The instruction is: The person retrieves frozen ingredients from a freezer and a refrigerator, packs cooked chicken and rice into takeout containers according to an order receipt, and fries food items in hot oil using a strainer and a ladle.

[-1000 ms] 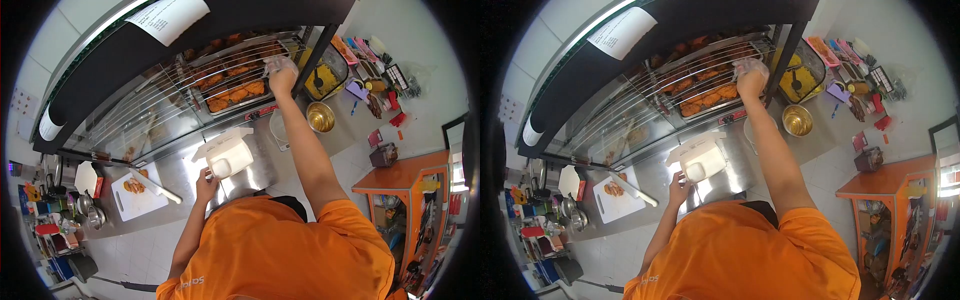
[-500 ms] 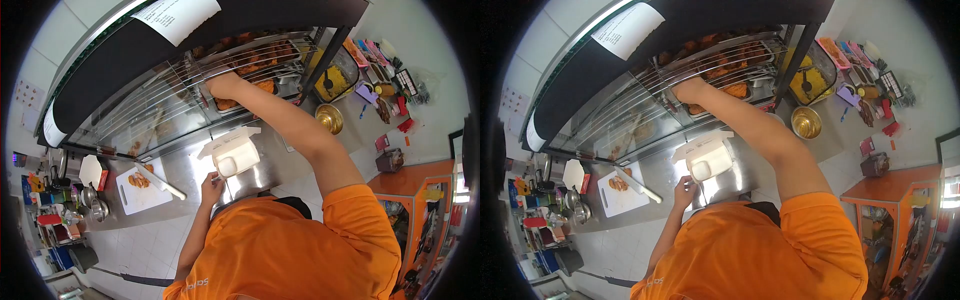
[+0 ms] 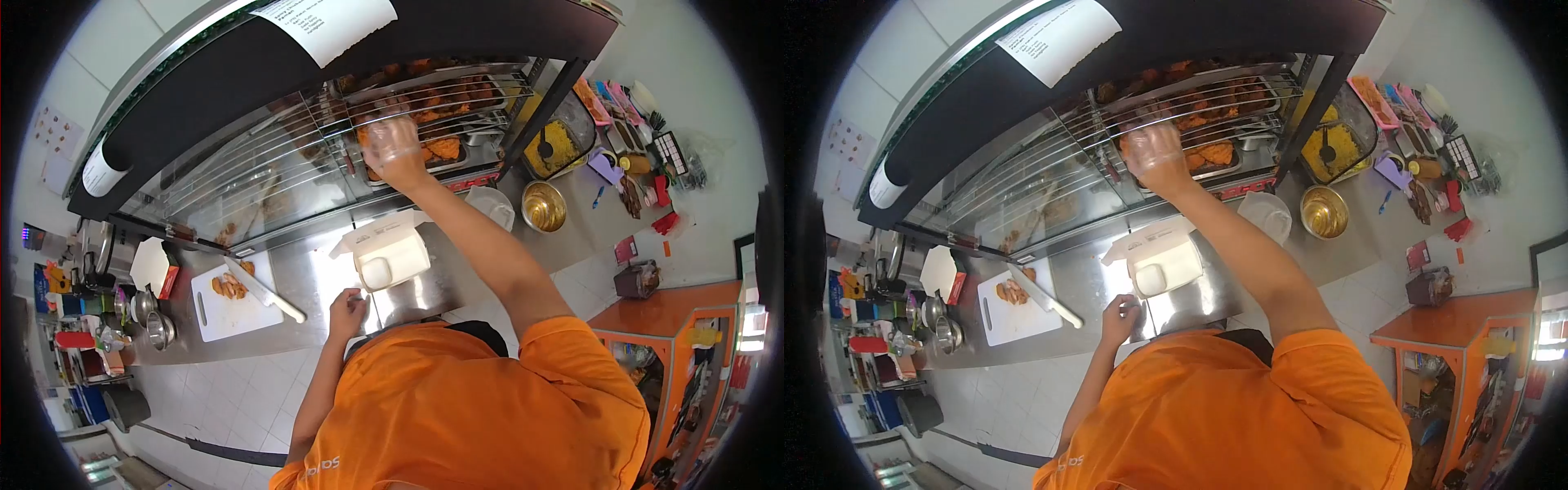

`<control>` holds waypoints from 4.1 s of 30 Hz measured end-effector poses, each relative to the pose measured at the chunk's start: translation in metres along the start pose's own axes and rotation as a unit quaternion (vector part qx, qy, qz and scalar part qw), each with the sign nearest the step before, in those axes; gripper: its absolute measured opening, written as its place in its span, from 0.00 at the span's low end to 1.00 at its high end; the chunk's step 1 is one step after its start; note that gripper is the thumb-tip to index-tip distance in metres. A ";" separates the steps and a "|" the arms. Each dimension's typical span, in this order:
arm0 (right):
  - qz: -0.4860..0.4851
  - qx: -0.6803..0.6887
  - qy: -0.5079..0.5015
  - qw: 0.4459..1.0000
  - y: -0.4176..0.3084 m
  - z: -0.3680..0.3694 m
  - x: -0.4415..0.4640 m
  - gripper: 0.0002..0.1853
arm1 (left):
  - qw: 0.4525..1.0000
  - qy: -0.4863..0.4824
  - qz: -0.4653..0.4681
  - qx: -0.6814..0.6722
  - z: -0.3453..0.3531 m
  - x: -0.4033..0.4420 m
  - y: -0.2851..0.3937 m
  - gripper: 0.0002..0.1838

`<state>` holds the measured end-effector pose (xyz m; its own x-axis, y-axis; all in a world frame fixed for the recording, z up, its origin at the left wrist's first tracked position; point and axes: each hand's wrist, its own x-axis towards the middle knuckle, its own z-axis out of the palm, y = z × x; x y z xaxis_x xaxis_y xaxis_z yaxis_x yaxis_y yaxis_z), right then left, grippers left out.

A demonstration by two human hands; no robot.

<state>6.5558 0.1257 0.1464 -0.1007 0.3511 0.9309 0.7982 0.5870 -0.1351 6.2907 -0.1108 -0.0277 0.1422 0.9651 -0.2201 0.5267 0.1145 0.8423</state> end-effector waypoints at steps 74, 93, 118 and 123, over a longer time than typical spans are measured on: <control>0.509 -0.104 -0.237 0.821 -0.102 -0.261 -0.341 0.10 | 0.756 0.139 0.471 -0.433 -0.127 0.088 0.433 0.39; 0.678 -0.242 0.087 0.689 0.040 -0.609 -0.368 0.13 | 0.884 -0.348 0.313 -0.021 0.438 0.034 0.254 0.32; 0.696 -0.030 0.084 0.712 0.241 -0.650 -0.490 0.19 | 0.965 0.165 0.175 -0.104 0.420 0.057 0.294 0.15; 0.680 0.027 -0.115 0.724 0.118 -0.649 -0.498 0.08 | 0.970 0.208 0.116 -0.048 0.264 -0.026 0.207 0.09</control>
<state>7.0857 -0.4537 -0.1130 0.6540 0.7404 -0.1554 0.2290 -0.3895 -0.8921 6.6170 -0.1744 0.0230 -0.1129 0.9768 0.1820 0.4371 -0.1157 0.8919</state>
